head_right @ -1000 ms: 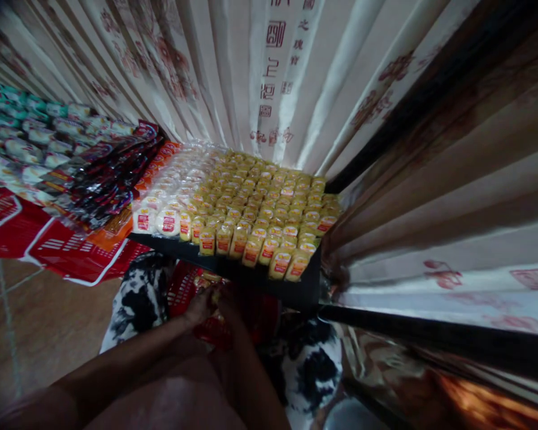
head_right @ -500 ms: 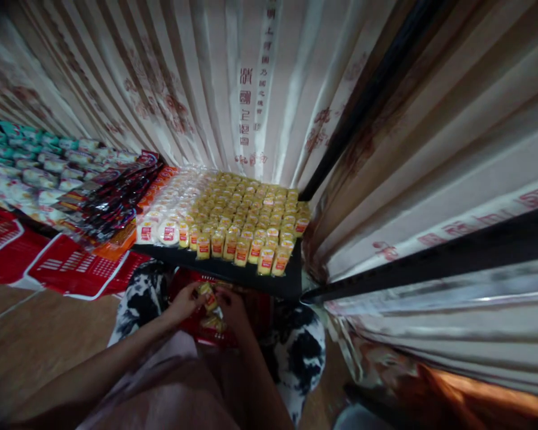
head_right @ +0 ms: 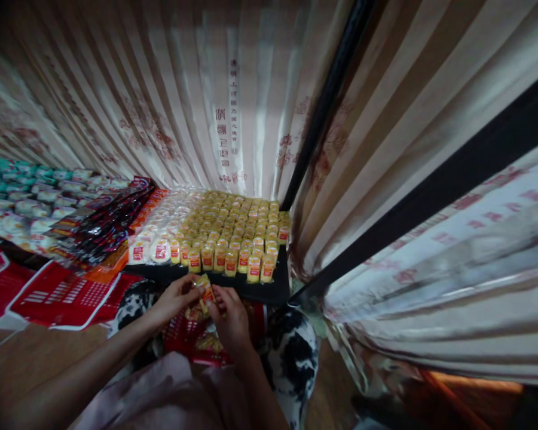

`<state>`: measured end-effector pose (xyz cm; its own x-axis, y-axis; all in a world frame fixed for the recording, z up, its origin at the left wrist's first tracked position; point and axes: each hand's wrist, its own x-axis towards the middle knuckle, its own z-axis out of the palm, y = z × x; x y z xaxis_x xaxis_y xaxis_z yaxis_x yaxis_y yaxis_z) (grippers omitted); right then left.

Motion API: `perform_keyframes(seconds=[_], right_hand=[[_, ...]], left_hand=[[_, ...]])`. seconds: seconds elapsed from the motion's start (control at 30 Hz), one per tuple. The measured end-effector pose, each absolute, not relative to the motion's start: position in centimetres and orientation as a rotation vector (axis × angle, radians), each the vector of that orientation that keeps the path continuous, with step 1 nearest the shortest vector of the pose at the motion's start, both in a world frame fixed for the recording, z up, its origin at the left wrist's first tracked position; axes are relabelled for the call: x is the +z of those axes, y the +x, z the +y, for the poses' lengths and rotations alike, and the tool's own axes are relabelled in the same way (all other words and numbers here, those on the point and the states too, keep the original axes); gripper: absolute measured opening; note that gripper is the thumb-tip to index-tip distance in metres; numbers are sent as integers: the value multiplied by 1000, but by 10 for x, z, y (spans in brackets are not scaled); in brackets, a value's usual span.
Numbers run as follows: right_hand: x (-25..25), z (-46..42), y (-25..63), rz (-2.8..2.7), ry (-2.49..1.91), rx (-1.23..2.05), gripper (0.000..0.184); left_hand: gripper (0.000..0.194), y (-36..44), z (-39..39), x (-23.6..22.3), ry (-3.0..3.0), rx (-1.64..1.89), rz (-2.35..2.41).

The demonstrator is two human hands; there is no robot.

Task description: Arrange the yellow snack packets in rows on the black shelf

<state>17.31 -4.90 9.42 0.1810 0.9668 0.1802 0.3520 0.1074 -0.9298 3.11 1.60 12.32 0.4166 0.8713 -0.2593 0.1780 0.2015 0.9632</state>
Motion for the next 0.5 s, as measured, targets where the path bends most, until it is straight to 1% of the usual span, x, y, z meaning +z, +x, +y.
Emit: perform_keyframes(seconds=[0.17, 0.23, 0.3, 0.4, 0.5], right_hand=[[108, -42, 189, -1287, -1488, 515, 31], [113, -37, 197, -1257, -1518, 411, 34], [116, -32, 207, -1211, -1553, 299, 36], [121, -22, 223, -1127, -1581, 155, 40], [126, -10, 239, -1054, -1599, 59, 44]], left_hand=[[39, 58, 36, 144, 1591, 633, 1038], [41, 73, 45, 153, 1701, 641, 1040], [42, 91, 54, 161, 1806, 647, 1027], [36, 122, 66, 175, 1948, 653, 998], [35, 155, 79, 187, 2061, 671, 974]])
